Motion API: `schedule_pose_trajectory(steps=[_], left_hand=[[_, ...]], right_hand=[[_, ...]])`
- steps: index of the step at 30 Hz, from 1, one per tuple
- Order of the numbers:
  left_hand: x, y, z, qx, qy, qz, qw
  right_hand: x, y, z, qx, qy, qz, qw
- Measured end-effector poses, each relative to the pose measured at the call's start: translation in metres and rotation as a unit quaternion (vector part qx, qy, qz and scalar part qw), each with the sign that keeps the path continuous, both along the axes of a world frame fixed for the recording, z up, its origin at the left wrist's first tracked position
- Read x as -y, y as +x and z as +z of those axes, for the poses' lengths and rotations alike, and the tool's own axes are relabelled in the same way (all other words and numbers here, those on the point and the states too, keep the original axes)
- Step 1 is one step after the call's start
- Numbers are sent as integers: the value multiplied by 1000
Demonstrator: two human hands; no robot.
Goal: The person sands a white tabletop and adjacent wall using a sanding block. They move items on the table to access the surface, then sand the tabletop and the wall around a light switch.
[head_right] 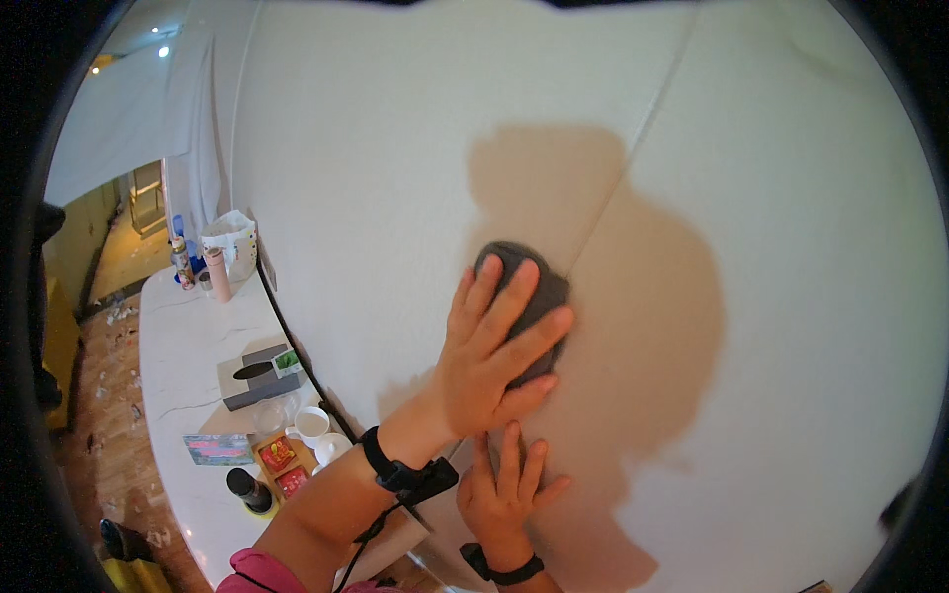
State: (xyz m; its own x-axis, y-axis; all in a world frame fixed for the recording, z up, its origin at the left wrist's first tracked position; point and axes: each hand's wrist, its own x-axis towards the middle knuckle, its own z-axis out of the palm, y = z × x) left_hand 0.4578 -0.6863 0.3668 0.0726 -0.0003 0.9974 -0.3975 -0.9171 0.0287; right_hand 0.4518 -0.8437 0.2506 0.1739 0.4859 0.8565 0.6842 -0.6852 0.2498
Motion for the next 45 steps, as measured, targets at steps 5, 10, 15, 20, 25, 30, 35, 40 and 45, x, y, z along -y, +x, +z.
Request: schedule_pose_trajectory(steps=[5, 10, 15, 20, 25, 30, 35, 40, 45], left_hand=[[-22, 5, 1, 43, -132, 36, 990], [-38, 7, -55, 23, -250, 82, 964], [-22, -2, -104, -28, -306, 81, 948], [21, -10, -143, -70, -207, 38, 975], [19, -10, -139, -53, -65, 49, 995], [-6, 0, -136, -34, -201, 59, 977], [-18, -2, -171, -45, -402, 95, 909], [14, -12, -213, -123, -425, 93, 892], [56, -17, -229, -128, -315, 49, 939]], right_hand=[[-1, -1, 1, 19, -13, 2, 1000], [-1, -3, -1, 20, -14, 13, 1000], [-5, 0, -2, 37, -6, -1, 999], [4, 1, -11, -32, 13, 40, 999], [10, 1, -18, -44, -20, 43, 998], [17, -1, -37, -47, -69, 23, 996], [5, -2, -31, 15, -74, -11, 997], [3, -1, -29, 23, -67, 0, 997], [1, -2, -33, 3, -40, 20, 999]])
